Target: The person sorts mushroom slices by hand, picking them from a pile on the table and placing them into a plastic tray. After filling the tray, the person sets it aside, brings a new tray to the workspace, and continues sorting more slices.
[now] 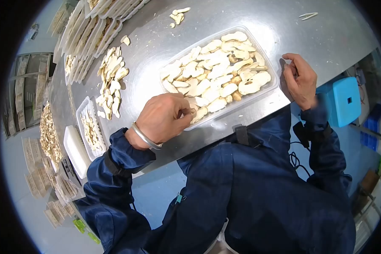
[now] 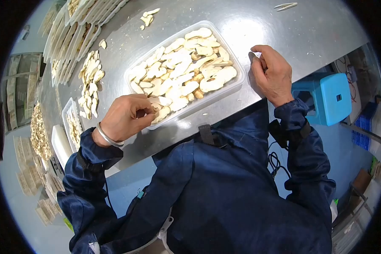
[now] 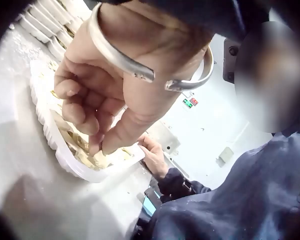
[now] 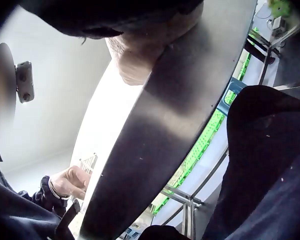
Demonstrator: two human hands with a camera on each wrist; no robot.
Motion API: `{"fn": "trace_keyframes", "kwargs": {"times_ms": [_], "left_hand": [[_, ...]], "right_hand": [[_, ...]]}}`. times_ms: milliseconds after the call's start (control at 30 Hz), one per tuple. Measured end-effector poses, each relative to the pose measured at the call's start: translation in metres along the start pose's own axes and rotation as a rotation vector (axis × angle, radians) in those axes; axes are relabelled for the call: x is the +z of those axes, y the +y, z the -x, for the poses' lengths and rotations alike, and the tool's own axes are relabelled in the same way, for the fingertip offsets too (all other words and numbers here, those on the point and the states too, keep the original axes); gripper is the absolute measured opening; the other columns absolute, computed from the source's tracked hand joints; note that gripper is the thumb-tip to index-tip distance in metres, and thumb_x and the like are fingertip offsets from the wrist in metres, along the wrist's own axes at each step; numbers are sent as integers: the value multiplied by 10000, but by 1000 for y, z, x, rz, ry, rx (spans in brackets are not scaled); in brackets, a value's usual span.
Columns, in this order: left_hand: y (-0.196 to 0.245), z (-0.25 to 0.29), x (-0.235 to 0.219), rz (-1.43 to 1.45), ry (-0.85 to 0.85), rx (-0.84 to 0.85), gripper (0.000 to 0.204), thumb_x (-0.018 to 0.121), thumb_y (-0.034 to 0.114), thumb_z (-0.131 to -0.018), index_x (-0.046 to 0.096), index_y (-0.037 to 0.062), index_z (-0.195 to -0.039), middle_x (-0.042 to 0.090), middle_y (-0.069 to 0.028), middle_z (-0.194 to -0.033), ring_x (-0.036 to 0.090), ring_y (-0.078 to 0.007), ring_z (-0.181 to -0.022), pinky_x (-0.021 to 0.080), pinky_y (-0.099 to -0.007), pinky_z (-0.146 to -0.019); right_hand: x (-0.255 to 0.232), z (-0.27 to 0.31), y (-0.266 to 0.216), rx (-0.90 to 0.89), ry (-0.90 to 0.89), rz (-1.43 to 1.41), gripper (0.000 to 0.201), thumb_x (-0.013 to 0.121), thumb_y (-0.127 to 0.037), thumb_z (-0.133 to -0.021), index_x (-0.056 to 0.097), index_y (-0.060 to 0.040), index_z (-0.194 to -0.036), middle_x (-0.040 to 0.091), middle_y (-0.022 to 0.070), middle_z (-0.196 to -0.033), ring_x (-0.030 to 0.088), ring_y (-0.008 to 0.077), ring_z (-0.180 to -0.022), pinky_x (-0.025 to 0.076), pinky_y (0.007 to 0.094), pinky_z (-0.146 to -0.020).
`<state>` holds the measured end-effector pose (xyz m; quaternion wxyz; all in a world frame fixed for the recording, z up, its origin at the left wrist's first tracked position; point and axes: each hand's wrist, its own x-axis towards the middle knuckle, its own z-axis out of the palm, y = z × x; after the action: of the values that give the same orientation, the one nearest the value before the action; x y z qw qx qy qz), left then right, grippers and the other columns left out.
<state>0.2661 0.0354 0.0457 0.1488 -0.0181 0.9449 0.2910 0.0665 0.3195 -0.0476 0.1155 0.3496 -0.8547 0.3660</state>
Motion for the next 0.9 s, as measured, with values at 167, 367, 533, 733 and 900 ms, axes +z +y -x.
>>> {"fn": "trace_keyframes", "kwargs": {"times_ms": [167,367,533,733,900], "left_hand": [[-2,-1,3,42,21,-55,154,728,105,-780,629,-11,-763,567,-105,-682,550,-208,-587,443,-319,-566],[1,-5,-3,49,99,-49,188,753,79,-797,595,11,-723,554,-26,-649,491,-101,-566,417,-256,-552],[-20,-39,-56,-16,464,-28,107,704,89,-830,637,5,-823,572,-63,-625,520,-125,-569,436,-274,-562],[-108,-139,-86,85,501,-141,230,710,175,-795,725,-7,-934,702,-115,-755,663,-182,-666,514,-295,-656],[-92,-175,-85,-115,459,-213,273,759,255,-730,736,22,-870,706,-127,-761,682,-244,-703,526,-336,-687]], "right_hand": [[-1,0,-1,19,-13,-8,184,633,-50,-845,656,-22,-1026,526,75,-643,490,174,-534,402,315,-519],[-5,0,-3,24,-17,2,208,621,-41,-824,653,-19,-1028,540,94,-683,494,204,-552,417,327,-544],[-5,0,-6,50,-8,-50,203,609,-21,-815,650,-2,-1013,571,119,-722,527,230,-580,436,344,-562],[-7,-1,-7,58,-7,-67,206,602,-1,-807,645,9,-1009,591,131,-750,550,236,-598,449,349,-577],[-7,-2,-8,72,-7,-89,207,607,1,-795,644,6,-999,595,127,-755,556,239,-603,451,351,-584]]}}
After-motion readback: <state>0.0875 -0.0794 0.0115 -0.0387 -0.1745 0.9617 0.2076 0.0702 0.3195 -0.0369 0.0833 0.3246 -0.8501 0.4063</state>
